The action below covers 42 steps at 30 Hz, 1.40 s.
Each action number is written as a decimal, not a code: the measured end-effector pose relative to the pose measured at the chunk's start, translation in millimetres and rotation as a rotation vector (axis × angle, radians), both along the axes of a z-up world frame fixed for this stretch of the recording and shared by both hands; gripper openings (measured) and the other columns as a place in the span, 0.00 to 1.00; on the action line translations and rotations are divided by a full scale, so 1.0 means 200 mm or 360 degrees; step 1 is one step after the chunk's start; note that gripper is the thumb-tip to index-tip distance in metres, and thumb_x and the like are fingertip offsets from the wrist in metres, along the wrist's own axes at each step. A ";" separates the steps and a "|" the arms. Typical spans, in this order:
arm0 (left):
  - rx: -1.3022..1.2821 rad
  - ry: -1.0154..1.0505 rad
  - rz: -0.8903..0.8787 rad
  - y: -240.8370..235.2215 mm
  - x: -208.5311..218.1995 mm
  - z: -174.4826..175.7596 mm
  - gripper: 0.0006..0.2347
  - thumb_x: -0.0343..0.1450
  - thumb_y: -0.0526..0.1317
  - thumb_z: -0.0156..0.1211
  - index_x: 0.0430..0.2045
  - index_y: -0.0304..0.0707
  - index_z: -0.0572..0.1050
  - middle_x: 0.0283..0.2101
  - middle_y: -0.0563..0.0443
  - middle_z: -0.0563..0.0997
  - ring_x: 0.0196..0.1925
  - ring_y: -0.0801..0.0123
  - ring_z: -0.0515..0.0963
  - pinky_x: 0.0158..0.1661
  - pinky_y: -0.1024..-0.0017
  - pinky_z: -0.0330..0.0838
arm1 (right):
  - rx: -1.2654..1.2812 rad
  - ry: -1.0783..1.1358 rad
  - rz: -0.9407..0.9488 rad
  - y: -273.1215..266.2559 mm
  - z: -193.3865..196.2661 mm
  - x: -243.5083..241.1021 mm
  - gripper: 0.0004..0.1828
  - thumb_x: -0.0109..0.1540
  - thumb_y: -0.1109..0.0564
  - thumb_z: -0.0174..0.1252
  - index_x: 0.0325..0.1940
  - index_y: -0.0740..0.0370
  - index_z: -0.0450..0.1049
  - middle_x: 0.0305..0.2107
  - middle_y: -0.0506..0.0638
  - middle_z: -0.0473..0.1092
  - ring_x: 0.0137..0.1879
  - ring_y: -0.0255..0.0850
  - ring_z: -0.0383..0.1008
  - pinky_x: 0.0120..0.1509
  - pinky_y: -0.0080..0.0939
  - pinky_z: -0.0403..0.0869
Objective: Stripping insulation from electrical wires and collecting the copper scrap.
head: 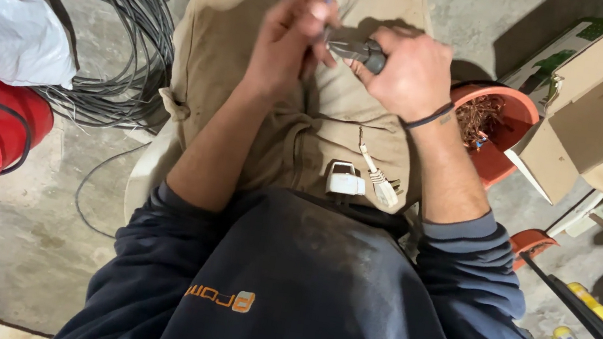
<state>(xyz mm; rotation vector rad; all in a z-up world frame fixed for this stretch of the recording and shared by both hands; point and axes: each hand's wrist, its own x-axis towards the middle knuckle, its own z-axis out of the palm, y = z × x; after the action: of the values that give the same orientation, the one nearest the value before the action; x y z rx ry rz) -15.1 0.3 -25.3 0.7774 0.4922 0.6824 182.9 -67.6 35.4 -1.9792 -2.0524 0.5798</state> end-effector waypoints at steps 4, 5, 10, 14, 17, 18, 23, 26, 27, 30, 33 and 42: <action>0.0228 0.0202 0.0345 0.02 -0.03 0.00 0.08 0.78 0.40 0.51 0.45 0.36 0.74 0.34 0.57 0.78 0.21 0.78 0.70 0.22 0.78 0.62 | -0.0010 -0.0230 -0.0002 -0.04 0.06 -0.08 0.23 0.58 0.39 0.70 0.40 0.60 0.77 0.33 0.54 0.75 0.41 0.53 0.78 0.40 0.53 0.74; 0.0288 0.0243 0.0266 0.01 -0.04 -0.01 0.08 0.79 0.39 0.52 0.45 0.36 0.76 0.33 0.57 0.76 0.21 0.79 0.69 0.24 0.78 0.62 | -0.0026 -0.0288 0.0011 -0.05 0.09 -0.09 0.26 0.59 0.37 0.69 0.42 0.61 0.76 0.33 0.55 0.74 0.41 0.54 0.77 0.39 0.53 0.74; 0.0422 0.0250 -0.0322 0.03 -0.14 0.15 0.08 0.81 0.39 0.52 0.39 0.36 0.78 0.31 0.54 0.77 0.30 0.75 0.76 0.32 0.74 0.69 | -0.0243 -0.0356 0.0201 -0.13 0.34 -0.16 0.31 0.55 0.35 0.68 0.47 0.61 0.75 0.39 0.56 0.73 0.43 0.55 0.76 0.39 0.53 0.74; 0.1409 0.0730 -0.0324 -0.05 -0.12 0.37 0.04 0.73 0.37 0.59 0.35 0.38 0.78 0.37 0.50 0.81 0.40 0.62 0.81 0.40 0.65 0.74 | 0.0036 0.0021 0.0267 -0.17 0.33 -0.11 0.32 0.54 0.41 0.67 0.57 0.58 0.73 0.48 0.54 0.74 0.54 0.53 0.76 0.54 0.50 0.76; 0.1773 0.1100 -0.0182 -0.11 -0.13 0.54 0.04 0.70 0.37 0.64 0.33 0.38 0.79 0.35 0.46 0.81 0.41 0.53 0.81 0.41 0.61 0.73 | 0.0263 0.0147 0.0306 -0.14 0.36 -0.11 0.35 0.55 0.48 0.67 0.65 0.59 0.72 0.56 0.55 0.73 0.61 0.53 0.74 0.64 0.50 0.74; 0.1775 0.1112 -0.0160 -0.10 -0.15 0.56 0.04 0.70 0.37 0.64 0.33 0.38 0.79 0.35 0.46 0.81 0.41 0.53 0.81 0.41 0.61 0.73 | 0.0272 0.0147 0.0328 -0.14 0.31 -0.11 0.35 0.55 0.48 0.67 0.65 0.59 0.72 0.56 0.55 0.73 0.61 0.53 0.74 0.64 0.50 0.74; 0.1027 0.0725 0.0128 0.05 -0.26 0.40 0.05 0.78 0.33 0.58 0.44 0.33 0.78 0.40 0.46 0.83 0.43 0.60 0.83 0.44 0.67 0.78 | 0.0061 -0.0054 0.0499 -0.17 0.20 -0.10 0.41 0.47 0.43 0.72 0.61 0.63 0.73 0.53 0.56 0.73 0.58 0.54 0.70 0.58 0.52 0.68; 0.0640 0.0271 0.0137 0.20 -0.32 0.17 0.07 0.81 0.34 0.52 0.48 0.31 0.76 0.44 0.48 0.83 0.46 0.67 0.84 0.48 0.69 0.81 | 0.0122 0.0030 0.0521 -0.19 0.12 -0.05 0.34 0.50 0.45 0.71 0.57 0.57 0.74 0.51 0.52 0.73 0.56 0.53 0.70 0.58 0.51 0.68; 0.0650 0.0275 0.0155 0.20 -0.32 0.18 0.07 0.81 0.34 0.52 0.48 0.31 0.76 0.44 0.48 0.83 0.46 0.67 0.84 0.48 0.69 0.81 | 0.0134 0.0030 0.0538 -0.19 0.12 -0.05 0.34 0.50 0.45 0.71 0.57 0.57 0.74 0.51 0.52 0.73 0.56 0.53 0.70 0.58 0.51 0.68; 0.0481 0.0215 -0.0072 0.19 -0.28 0.19 0.08 0.80 0.36 0.51 0.47 0.31 0.74 0.44 0.51 0.83 0.45 0.72 0.84 0.47 0.72 0.81 | 0.0019 0.0283 0.0381 -0.15 0.15 -0.03 0.31 0.51 0.49 0.71 0.56 0.59 0.74 0.46 0.54 0.73 0.53 0.54 0.72 0.57 0.50 0.70; 0.0586 0.0380 -0.0355 0.16 -0.20 0.16 0.09 0.80 0.39 0.51 0.45 0.32 0.75 0.38 0.54 0.80 0.40 0.74 0.79 0.43 0.74 0.76 | 0.0082 0.0585 0.0188 -0.09 0.19 -0.05 0.28 0.55 0.54 0.68 0.58 0.63 0.73 0.46 0.57 0.73 0.52 0.55 0.74 0.58 0.48 0.73; 0.0957 0.0135 -0.0847 0.20 -0.13 0.15 0.13 0.82 0.47 0.47 0.42 0.33 0.70 0.31 0.57 0.69 0.34 0.74 0.67 0.37 0.72 0.66 | 0.0556 0.0558 0.0576 0.14 0.29 -0.02 0.09 0.59 0.66 0.64 0.44 0.64 0.80 0.39 0.54 0.77 0.43 0.47 0.78 0.49 0.43 0.77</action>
<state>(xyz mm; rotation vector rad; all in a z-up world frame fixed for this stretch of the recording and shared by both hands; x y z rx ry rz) -41.8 40.5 5.3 1.4431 0.1295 0.2902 178.4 -38.6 92.9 -1.2277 -2.1168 0.5421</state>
